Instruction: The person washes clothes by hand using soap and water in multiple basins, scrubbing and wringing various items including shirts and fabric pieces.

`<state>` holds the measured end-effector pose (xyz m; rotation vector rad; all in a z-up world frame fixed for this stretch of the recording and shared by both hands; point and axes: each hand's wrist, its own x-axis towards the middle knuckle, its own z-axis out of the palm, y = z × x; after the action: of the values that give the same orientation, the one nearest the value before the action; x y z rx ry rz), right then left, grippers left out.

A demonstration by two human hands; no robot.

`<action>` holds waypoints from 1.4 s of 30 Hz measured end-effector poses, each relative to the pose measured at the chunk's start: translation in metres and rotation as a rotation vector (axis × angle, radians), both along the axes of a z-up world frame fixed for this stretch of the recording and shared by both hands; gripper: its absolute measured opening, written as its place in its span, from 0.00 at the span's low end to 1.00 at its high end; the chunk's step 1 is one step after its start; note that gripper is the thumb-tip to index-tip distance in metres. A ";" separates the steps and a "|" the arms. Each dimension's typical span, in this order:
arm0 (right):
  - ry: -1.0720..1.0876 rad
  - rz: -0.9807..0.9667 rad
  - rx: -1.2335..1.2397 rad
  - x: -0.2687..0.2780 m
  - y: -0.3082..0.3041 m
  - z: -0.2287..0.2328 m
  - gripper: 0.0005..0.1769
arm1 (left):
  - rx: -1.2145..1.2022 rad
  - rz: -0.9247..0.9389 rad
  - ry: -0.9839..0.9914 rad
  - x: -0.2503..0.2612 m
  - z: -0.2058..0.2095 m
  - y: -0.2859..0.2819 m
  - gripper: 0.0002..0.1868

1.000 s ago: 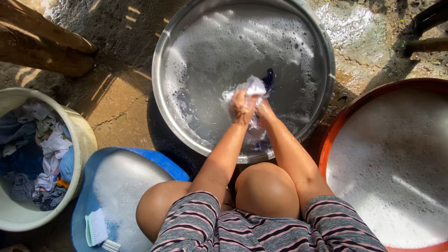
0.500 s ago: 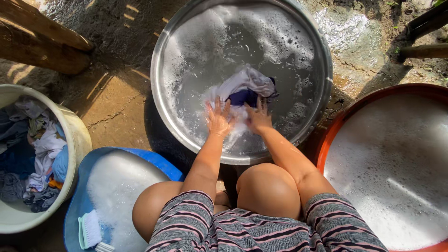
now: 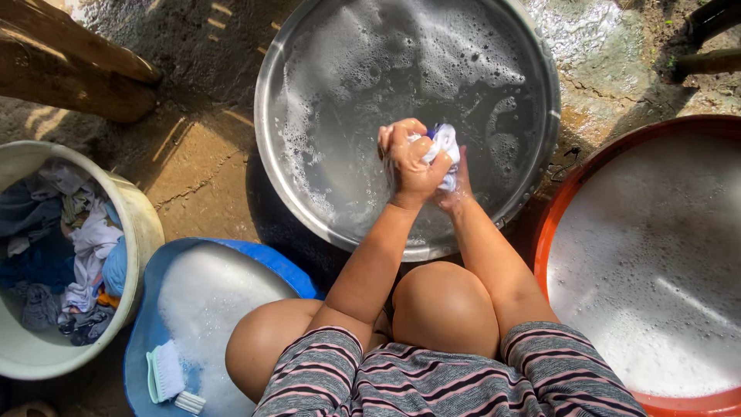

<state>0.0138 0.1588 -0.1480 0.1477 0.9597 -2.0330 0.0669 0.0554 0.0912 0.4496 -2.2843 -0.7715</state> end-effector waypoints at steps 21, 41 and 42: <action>1.356 0.340 1.458 -0.016 -0.003 0.059 0.56 | 0.187 0.182 -0.599 0.041 -0.229 -0.094 0.44; 0.197 0.273 0.484 -0.004 -0.033 -0.070 0.19 | 0.333 -0.005 0.059 0.025 -0.246 0.019 0.15; 0.312 0.350 0.557 -0.007 -0.033 -0.075 0.19 | 0.308 0.029 -0.050 0.023 -0.240 0.013 0.14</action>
<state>0.0066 0.1262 -0.2229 -0.0437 1.6126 -1.4528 0.0896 0.0681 -0.1486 0.6465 -2.2050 -1.1147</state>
